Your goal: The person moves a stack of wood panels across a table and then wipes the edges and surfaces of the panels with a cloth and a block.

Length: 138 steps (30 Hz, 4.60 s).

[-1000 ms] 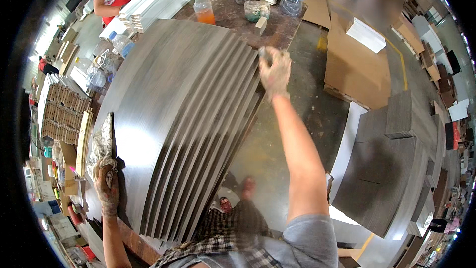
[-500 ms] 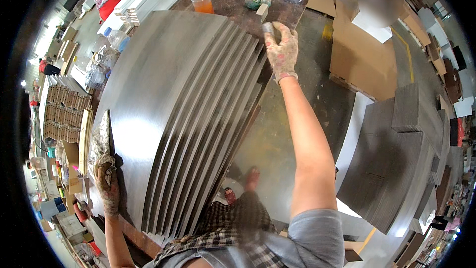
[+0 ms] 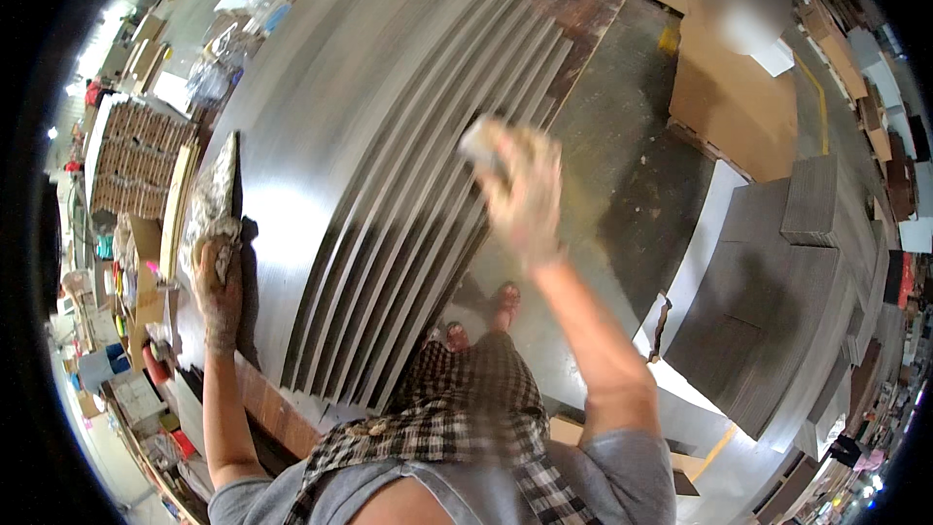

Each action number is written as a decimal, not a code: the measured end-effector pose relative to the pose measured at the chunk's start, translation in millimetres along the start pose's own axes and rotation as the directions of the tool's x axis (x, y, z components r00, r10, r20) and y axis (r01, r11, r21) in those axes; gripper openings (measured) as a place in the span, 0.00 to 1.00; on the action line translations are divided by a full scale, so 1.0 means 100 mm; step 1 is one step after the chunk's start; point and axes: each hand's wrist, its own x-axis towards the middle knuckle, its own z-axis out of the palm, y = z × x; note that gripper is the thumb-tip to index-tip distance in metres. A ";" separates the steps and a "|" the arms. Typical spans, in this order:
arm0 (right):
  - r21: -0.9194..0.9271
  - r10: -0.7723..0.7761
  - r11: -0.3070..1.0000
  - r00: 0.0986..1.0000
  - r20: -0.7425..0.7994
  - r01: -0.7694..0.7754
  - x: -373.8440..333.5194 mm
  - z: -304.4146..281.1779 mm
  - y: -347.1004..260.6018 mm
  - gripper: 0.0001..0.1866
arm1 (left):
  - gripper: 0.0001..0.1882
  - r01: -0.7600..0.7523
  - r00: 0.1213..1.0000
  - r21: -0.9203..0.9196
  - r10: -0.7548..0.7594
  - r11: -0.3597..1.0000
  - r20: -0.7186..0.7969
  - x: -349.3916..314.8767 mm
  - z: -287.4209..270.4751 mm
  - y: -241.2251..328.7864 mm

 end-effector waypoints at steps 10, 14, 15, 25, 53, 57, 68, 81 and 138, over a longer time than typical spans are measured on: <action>0.526 -0.426 0.830 0.821 0.380 0.187 -1.48 -0.07 -1.09 0.15 | 0.15 -0.040 0.996 0.069 0.045 0.997 -0.076 -0.04 0.00 -0.03; 0.032 -0.099 0.995 0.995 -0.017 0.099 -0.85 0.18 -0.74 0.16 | 0.14 -0.071 0.994 0.085 0.078 0.994 -0.083 0.02 -0.02 0.06; 0.034 -0.073 0.997 0.996 -0.054 0.074 -0.83 0.24 -0.71 0.17 | 0.14 -0.047 0.997 0.052 0.050 0.998 -0.055 0.05 -0.03 0.07; 0.167 -0.213 0.964 0.977 0.025 0.206 -1.53 0.22 -1.34 0.15 | 0.14 -0.112 0.991 0.091 0.118 0.990 -0.061 -0.08 -0.13 0.04; 0.360 -0.230 0.926 0.928 0.293 0.116 -2.81 0.14 -1.82 0.11 | 0.13 -0.128 0.972 0.035 0.132 0.991 -0.193 -0.52 -0.05 -0.09; -0.066 -0.201 0.976 0.976 0.086 0.207 -2.51 0.26 -1.66 0.19 | 0.13 -0.131 0.974 0.022 0.133 0.991 -0.183 -0.47 -0.05 -0.01; 0.135 -0.285 0.951 0.957 0.046 0.277 -2.23 0.16 -1.72 0.22 | 0.13 -0.143 0.974 0.005 0.141 0.990 -0.179 -0.48 -0.10 0.03; -0.083 -0.091 0.993 0.996 -0.024 0.089 -1.39 0.19 -1.26 0.13 | 0.11 -0.159 0.967 -0.006 0.154 0.987 -0.203 -0.51 -0.12 0.06; 0.122 -0.073 0.988 0.986 -0.153 0.092 1.37 0.20 1.19 0.17 | 0.26 0.315 0.943 0.189 -0.283 0.930 -0.177 -0.67 0.00 0.33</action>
